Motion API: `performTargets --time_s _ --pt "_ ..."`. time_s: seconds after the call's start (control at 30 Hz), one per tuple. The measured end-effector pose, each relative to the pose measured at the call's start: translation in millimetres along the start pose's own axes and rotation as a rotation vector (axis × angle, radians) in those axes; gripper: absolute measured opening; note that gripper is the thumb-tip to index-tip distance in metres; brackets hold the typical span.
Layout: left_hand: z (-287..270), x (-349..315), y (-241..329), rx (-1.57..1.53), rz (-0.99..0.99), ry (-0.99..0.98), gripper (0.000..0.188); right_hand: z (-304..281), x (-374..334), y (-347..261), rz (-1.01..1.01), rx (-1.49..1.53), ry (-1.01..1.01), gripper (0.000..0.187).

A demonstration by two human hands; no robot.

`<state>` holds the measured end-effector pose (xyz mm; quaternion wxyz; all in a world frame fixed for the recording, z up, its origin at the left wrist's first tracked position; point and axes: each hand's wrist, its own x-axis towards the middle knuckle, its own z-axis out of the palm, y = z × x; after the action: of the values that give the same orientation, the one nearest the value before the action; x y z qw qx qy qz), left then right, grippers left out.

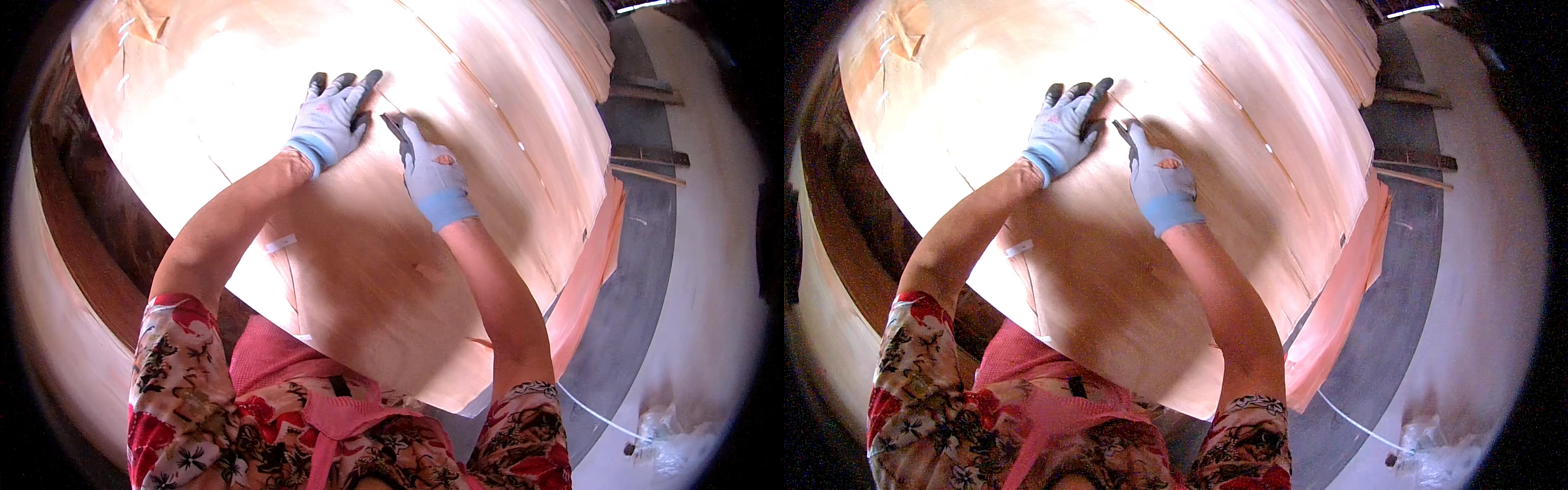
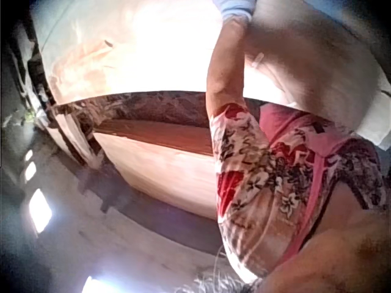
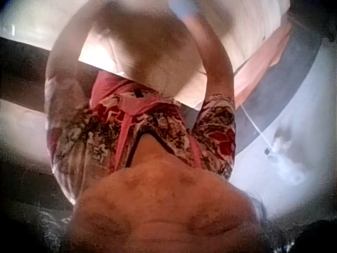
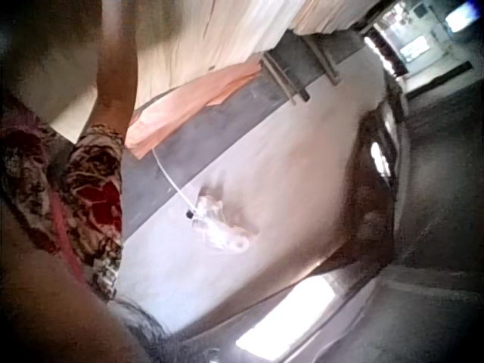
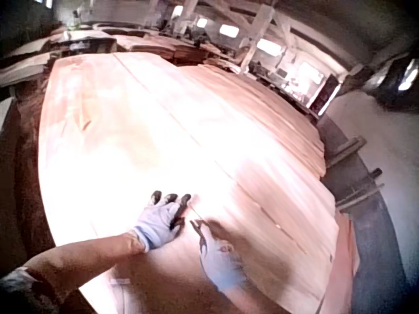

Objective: The person repairs a large wooden veneer sheet by applying small pieces of veneer to damaged areas using adhesive and cutting them to fit with a utility knife.

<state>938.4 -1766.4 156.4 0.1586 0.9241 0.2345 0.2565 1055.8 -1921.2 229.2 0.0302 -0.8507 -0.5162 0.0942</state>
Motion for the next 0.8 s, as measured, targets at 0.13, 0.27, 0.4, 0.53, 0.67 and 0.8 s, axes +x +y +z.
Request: performTargets --time_s 0.13,0.27,0.4,0.53,0.67,0.8 --pt "0.5 0.8 0.7 0.004 -0.029 -0.010 0.071 12.9 19.2 -3.8 -0.065 -0.020 0.041 0.044" --pt "-4.2 1.2 4.0 -0.027 -0.043 -0.017 0.070 23.5 34.2 -3.2 -0.080 -0.028 0.069 0.045" --pt "-2.1 0.9 1.0 -0.013 -0.049 -0.010 0.070 21.8 45.5 -13.4 -0.041 -0.077 0.012 0.046" --pt "-1.0 1.5 3.3 0.008 -0.040 -0.018 0.071 20.8 35.6 -13.3 -0.028 -0.094 -0.049 0.051" --pt "-2.7 2.7 2.0 0.033 -0.039 -0.047 0.070 26.5 -11.2 11.1 -0.052 -0.060 -0.090 0.055" --pt "0.0 7.8 14.7 0.074 -0.096 -0.051 0.070 23.5 -38.3 28.5 -0.024 -0.053 -0.196 0.053"
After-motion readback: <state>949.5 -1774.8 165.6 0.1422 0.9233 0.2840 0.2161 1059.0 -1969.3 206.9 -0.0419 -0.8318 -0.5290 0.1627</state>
